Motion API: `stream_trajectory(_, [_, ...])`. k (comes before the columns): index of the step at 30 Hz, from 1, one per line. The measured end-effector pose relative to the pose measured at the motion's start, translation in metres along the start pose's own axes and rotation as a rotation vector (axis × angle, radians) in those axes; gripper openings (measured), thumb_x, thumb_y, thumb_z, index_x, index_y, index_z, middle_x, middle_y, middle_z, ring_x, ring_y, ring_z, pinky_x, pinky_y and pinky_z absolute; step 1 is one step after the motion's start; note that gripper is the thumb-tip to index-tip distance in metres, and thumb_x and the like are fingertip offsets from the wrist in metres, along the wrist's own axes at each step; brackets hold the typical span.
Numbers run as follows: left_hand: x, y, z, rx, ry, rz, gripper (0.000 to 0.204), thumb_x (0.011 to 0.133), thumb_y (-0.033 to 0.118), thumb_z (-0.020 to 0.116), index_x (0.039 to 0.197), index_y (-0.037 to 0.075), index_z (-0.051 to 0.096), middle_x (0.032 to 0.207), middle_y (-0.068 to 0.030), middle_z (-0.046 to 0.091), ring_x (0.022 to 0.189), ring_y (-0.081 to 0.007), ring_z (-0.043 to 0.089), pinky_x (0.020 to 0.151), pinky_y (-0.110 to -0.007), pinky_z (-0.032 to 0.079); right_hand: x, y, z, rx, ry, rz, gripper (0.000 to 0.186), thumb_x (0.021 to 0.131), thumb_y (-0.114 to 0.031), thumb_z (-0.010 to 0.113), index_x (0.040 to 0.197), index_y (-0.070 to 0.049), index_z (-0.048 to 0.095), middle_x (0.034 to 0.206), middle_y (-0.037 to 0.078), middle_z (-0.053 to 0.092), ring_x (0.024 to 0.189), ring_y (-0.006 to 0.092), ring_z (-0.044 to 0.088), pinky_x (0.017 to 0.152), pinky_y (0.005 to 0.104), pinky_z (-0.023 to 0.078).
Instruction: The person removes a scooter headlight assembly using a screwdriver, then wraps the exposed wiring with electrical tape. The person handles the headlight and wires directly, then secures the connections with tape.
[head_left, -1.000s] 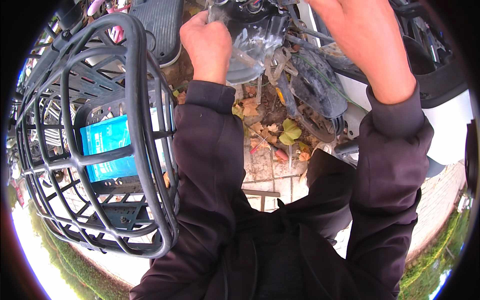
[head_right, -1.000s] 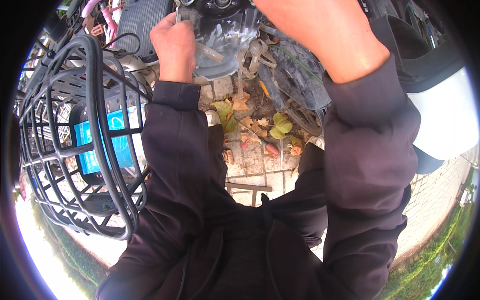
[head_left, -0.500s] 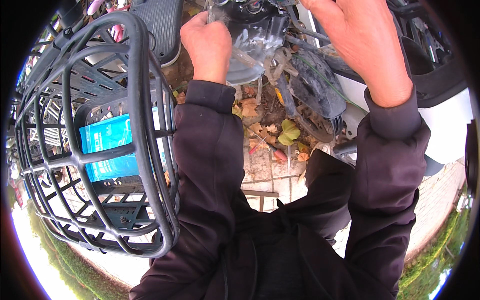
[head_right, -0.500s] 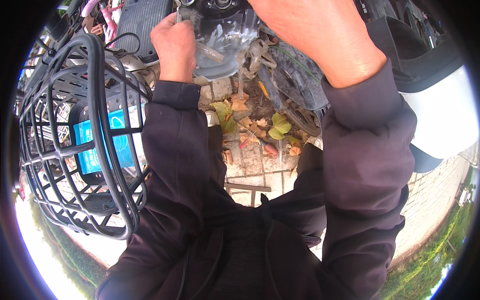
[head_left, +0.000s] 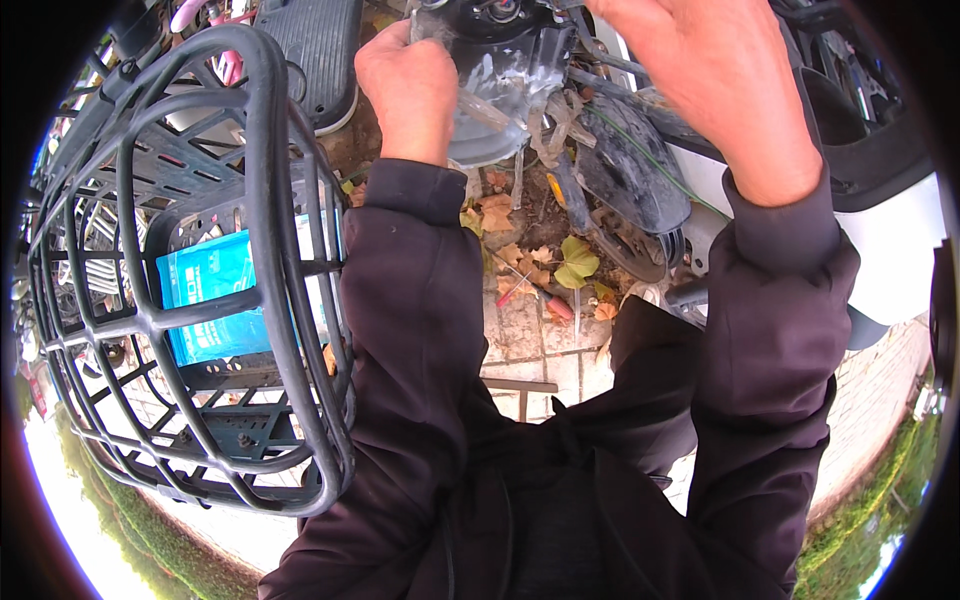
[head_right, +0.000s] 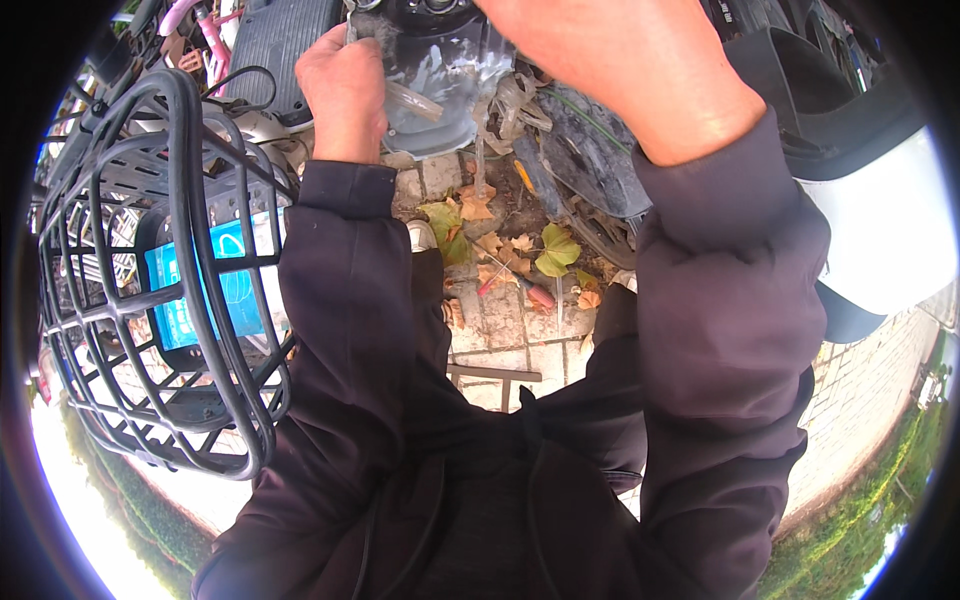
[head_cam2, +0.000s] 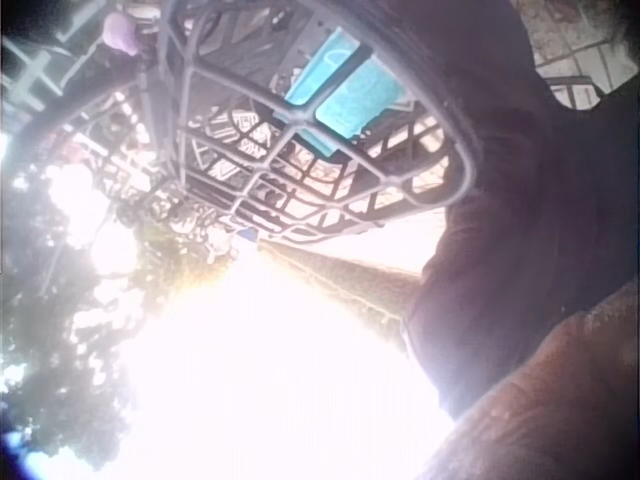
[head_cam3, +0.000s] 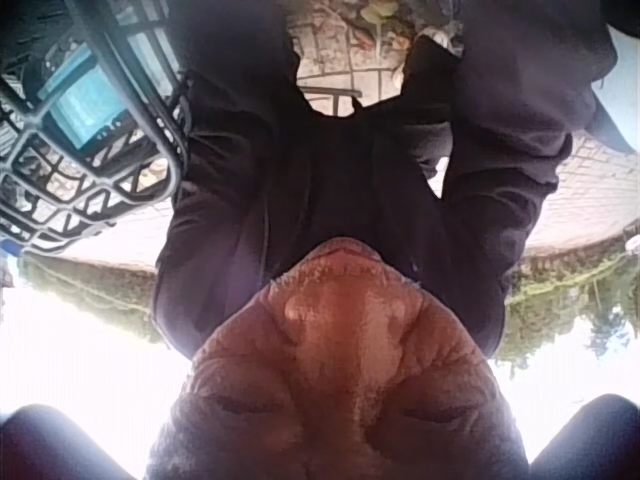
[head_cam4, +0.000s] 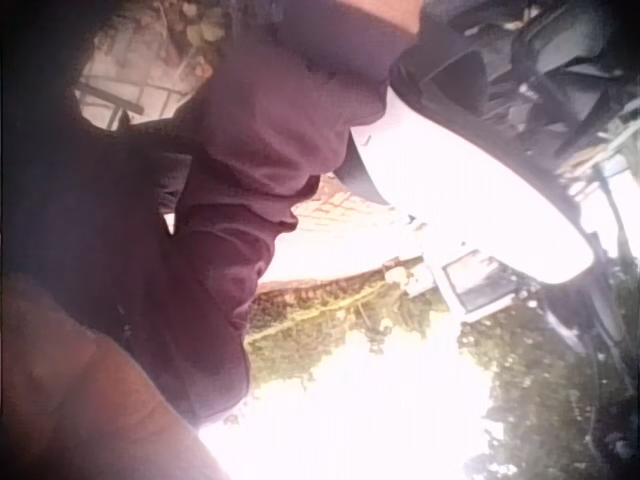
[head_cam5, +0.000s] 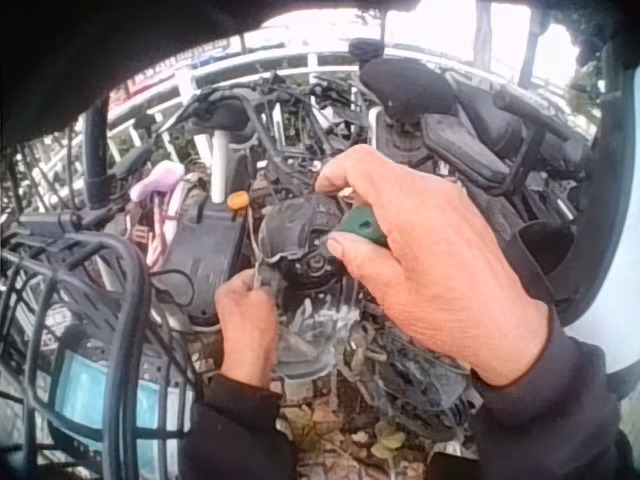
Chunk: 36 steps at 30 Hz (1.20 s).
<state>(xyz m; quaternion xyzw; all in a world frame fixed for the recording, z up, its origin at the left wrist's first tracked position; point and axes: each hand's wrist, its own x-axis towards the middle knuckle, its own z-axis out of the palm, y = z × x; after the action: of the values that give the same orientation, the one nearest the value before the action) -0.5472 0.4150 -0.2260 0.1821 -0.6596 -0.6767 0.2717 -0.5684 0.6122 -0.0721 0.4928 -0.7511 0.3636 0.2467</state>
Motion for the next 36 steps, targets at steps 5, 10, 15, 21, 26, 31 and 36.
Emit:
stream_trajectory(5, [0.002, -0.003, 0.0, 0.031, 0.013, 0.011, 0.015, 0.079, -0.009, 0.051, 0.079, -0.008, 0.066, 0.07, 0.002, 0.052, 0.065, -0.0104, 0.041, 0.056, -0.034, 0.036, -0.004, -0.01, -0.005, 0.014, 0.001, 0.184, 0.026, 0.092, -0.005, 0.075, 0.113, 0.002, 0.062, 0.094, 0.025, 0.068, 0.09, 0.0412, 0.069, 0.077, 0.0417, 0.053])
stream_trajectory(10, [0.001, -0.002, 0.0, 0.016, 0.007, 0.011, 0.013, 0.078, -0.009, 0.051, 0.078, -0.008, 0.064, 0.069, 0.0009, 0.05, 0.065, -0.011, 0.04, 0.057, -0.035, 0.036, 0.004, -0.018, -0.02, -0.269, -0.297, 0.398, 0.024, 0.092, -0.006, 0.075, 0.108, 0.003, 0.06, 0.093, 0.025, 0.068, 0.088, 0.042, 0.068, 0.075, 0.044, 0.052])
stream_trajectory(15, [0.002, -0.005, -0.001, 0.031, 0.012, -0.003, 0.013, 0.078, -0.009, 0.05, 0.077, -0.008, 0.063, 0.068, 0.0008, 0.049, 0.065, -0.0113, 0.039, 0.056, -0.035, 0.035, -0.005, -0.008, -0.007, -0.142, -0.094, 0.175, 0.026, 0.092, -0.005, 0.074, 0.111, 0.002, 0.058, 0.1, 0.024, 0.068, 0.093, 0.0444, 0.068, 0.079, 0.047, 0.052])
stream_trajectory(21, [0.005, -0.004, -0.002, 0.038, -0.021, 0.006, 0.021, 0.082, -0.008, 0.055, 0.092, -0.007, 0.073, 0.074, 0.0014, 0.059, 0.064, -0.0077, 0.046, 0.056, -0.03, 0.037, 0.004, -0.01, -0.012, -0.1, -0.082, 0.133, 0.029, 0.092, -0.007, 0.075, 0.113, 0.001, 0.058, 0.102, 0.025, 0.068, 0.096, 0.0455, 0.067, 0.081, 0.0483, 0.052])
stream_trajectory(26, [0.001, -0.01, -0.001, 0.01, -0.002, 0.038, 0.016, 0.08, -0.009, 0.051, 0.082, -0.007, 0.067, 0.068, 0.0002, 0.052, 0.067, -0.0102, 0.042, 0.058, -0.035, 0.038, -0.005, -0.01, -0.02, -0.243, -0.13, 0.292, 0.023, 0.097, -0.014, 0.074, 0.105, 0.002, 0.061, 0.086, 0.024, 0.069, 0.087, 0.0482, 0.067, 0.076, 0.0503, 0.052])
stream_trajectory(31, [0.001, -0.009, 0.001, 0.109, 0.028, 0.094, 0.017, 0.085, -0.005, 0.053, 0.089, -0.006, 0.07, 0.069, -0.001, 0.055, 0.069, -0.0098, 0.046, 0.063, -0.035, 0.043, -0.018, 0.0, -0.001, -0.168, -0.007, 0.128, 0.03, 0.091, -0.008, 0.077, 0.119, -0.004, 0.065, 0.105, 0.014, 0.069, 0.096, 0.0388, 0.069, 0.084, 0.0429, 0.056])
stream_trajectory(36, [-0.002, -0.005, 0.0, 0.148, 0.005, 0.021, 0.024, 0.085, -0.005, 0.054, 0.099, -0.007, 0.073, 0.073, -0.005, 0.063, 0.071, -0.0107, 0.051, 0.068, -0.035, 0.047, -0.018, -0.015, 0.004, -0.074, 0.059, 0.397, 0.032, 0.092, -0.005, 0.077, 0.12, -0.005, 0.06, 0.107, 0.017, 0.068, 0.096, 0.0389, 0.071, 0.08, 0.0443, 0.057])
